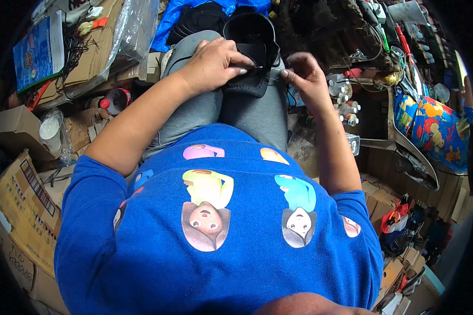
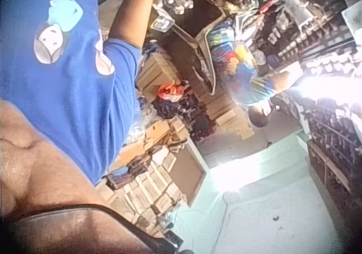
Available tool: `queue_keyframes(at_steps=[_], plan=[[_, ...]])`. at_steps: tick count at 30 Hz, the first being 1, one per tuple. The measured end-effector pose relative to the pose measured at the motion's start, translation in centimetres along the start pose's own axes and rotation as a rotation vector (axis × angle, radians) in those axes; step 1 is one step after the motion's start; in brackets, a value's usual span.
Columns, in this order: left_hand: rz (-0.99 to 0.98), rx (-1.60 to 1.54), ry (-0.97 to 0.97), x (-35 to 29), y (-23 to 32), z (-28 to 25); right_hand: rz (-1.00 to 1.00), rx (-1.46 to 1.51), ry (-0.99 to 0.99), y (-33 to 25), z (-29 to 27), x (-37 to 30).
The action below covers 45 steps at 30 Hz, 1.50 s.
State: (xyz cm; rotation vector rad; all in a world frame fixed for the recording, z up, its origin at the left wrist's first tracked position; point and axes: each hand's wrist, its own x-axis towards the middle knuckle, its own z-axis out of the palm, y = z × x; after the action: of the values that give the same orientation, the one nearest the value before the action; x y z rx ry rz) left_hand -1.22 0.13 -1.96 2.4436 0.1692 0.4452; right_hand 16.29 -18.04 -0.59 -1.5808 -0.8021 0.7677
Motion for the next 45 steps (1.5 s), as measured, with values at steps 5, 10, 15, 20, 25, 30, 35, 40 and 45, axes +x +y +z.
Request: queue_keyframes(at_steps=[5, 10, 15, 20, 25, 30, 35, 40, 45], plan=[[-0.049, 0.004, -0.048, -0.3, 0.5, -0.4, 0.121, -0.149, -0.125, 0.1, -0.6, -0.1], [-0.05, -0.04, -0.042, 1.0, -0.6, -0.1, 0.175, -0.137, -0.217, -0.1, -0.7, 1.1], [-0.095, -0.067, -0.07, 1.7, -0.8, 0.2, 0.191, -0.098, -0.291, 0.1, -0.6, 1.4], [-0.094, 0.012, -0.01, 0.6, 0.0, 0.9, 0.176, -0.073, -0.282, 0.8, -0.3, 0.7], [-0.092, 0.088, 0.005, -1.4, 2.1, 0.3, -0.012, -0.418, -0.187, -0.2, 0.5, -0.5], [-0.125, 0.127, -0.027, -0.7, 1.1, 0.1, -0.012, -0.564, -0.195, -1.6, 0.3, 0.3], [-0.302, -0.01, -0.044, 0.3, 2.1, 0.4, 0.297, -0.118, -0.271, -0.8, -0.3, 1.0], [-0.362, -0.086, -0.047, 1.4, 2.5, 1.5, 0.315, 0.001, -0.261, -0.6, 0.0, 1.3], [-0.331, -0.095, -0.016, 1.7, 2.4, 2.0, 0.315, -0.02, -0.272, -1.4, 0.2, 1.7]])
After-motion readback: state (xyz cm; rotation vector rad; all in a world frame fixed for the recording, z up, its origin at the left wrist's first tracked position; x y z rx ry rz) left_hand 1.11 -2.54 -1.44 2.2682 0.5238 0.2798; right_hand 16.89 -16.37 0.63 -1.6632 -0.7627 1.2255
